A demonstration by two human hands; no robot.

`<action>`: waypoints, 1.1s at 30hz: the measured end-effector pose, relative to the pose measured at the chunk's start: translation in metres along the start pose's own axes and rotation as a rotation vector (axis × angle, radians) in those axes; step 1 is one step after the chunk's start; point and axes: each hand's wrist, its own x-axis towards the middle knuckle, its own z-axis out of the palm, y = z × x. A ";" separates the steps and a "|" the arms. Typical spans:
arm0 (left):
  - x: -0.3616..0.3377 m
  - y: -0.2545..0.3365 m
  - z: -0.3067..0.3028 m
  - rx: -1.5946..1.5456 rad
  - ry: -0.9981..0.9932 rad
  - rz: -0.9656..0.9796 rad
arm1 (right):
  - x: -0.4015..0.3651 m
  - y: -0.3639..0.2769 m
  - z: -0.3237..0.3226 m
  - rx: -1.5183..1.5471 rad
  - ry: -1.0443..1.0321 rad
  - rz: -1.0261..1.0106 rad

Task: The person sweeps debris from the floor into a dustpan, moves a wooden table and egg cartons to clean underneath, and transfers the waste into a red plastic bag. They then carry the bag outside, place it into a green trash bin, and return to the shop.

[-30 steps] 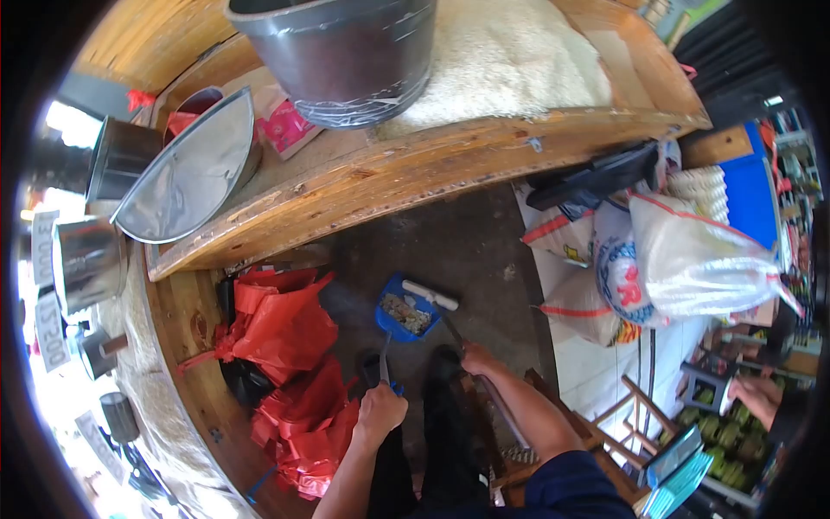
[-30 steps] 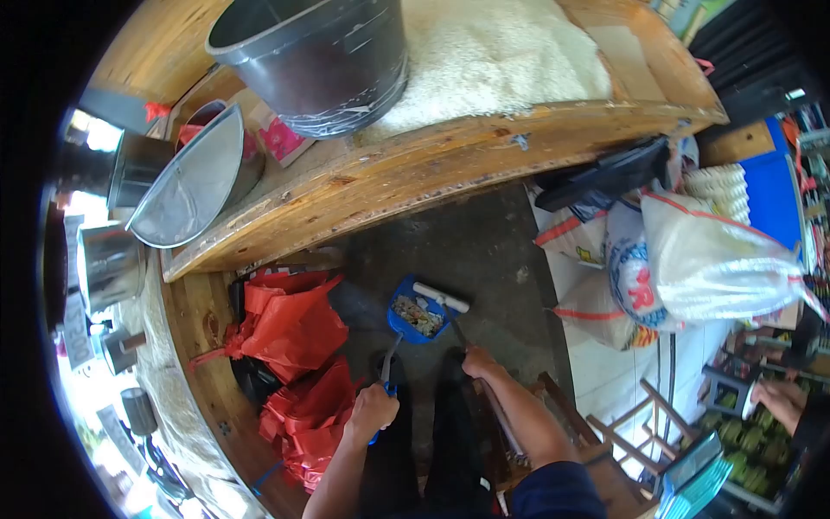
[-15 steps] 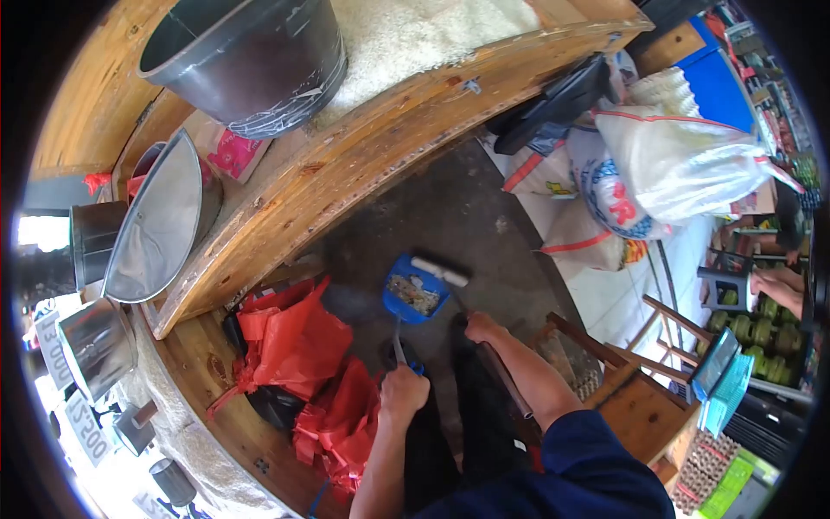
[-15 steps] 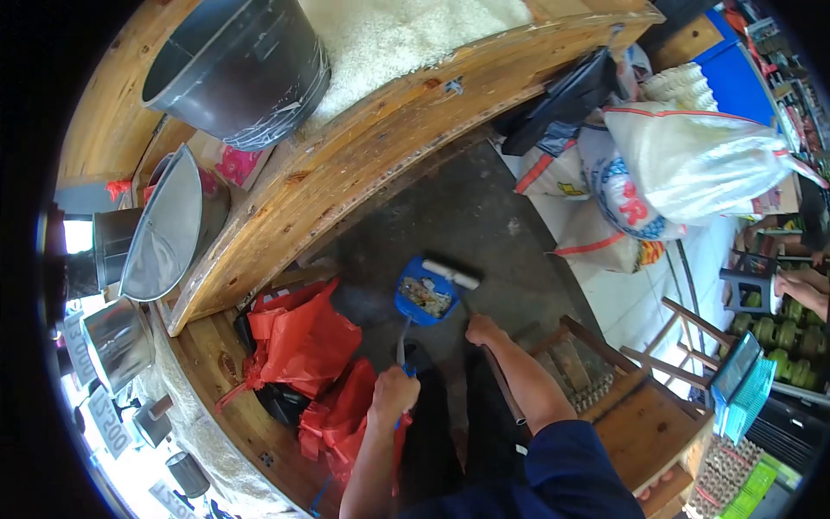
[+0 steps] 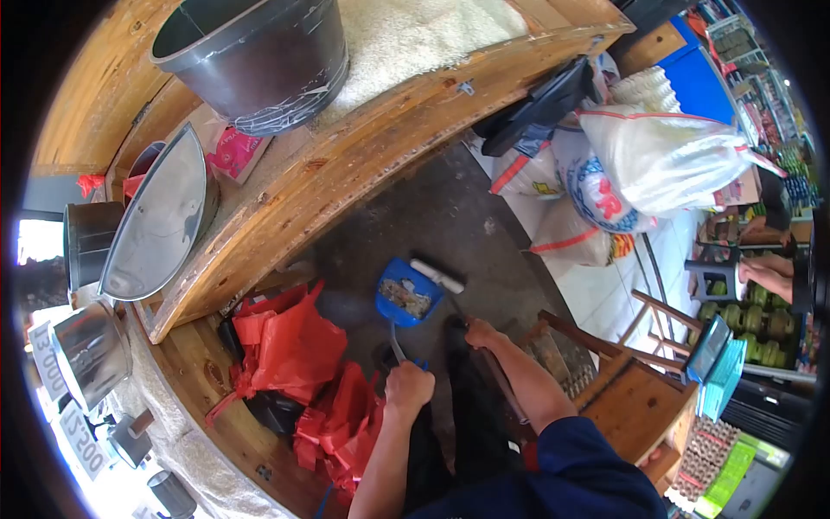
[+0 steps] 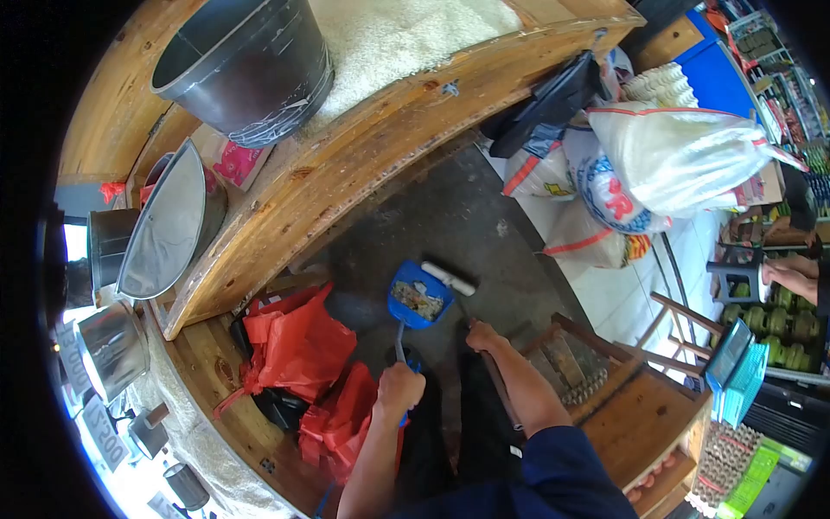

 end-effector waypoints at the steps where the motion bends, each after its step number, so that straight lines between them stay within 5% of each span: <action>1: 0.000 -0.003 0.001 0.008 -0.012 -0.009 | -0.028 0.003 -0.001 0.146 -0.028 -0.020; 6: -0.009 -0.023 -0.006 -0.004 -0.013 0.026 | -0.164 0.017 -0.010 1.328 0.062 0.239; 9: -0.020 -0.032 -0.018 0.128 0.064 0.158 | -0.218 0.018 -0.010 1.737 0.157 0.271; 12: -0.014 -0.036 -0.041 0.259 0.071 0.281 | -0.239 0.033 0.002 1.879 0.279 0.263; 17: -0.057 0.049 -0.104 0.308 -0.067 0.327 | -0.242 0.062 -0.003 1.924 0.373 0.412; 24: -0.080 0.201 -0.108 1.168 -0.133 0.638 | -0.265 0.111 -0.017 2.034 0.212 0.446; 29: -0.065 0.302 -0.078 1.522 -0.219 0.713 | -0.300 0.083 0.010 2.120 0.274 0.436; 31: -0.049 0.324 -0.070 1.667 -0.211 0.824 | -0.330 0.049 0.006 2.108 0.133 0.489; 33: -0.037 0.343 -0.062 1.767 -0.251 0.825 | -0.329 0.010 0.042 2.007 0.244 0.556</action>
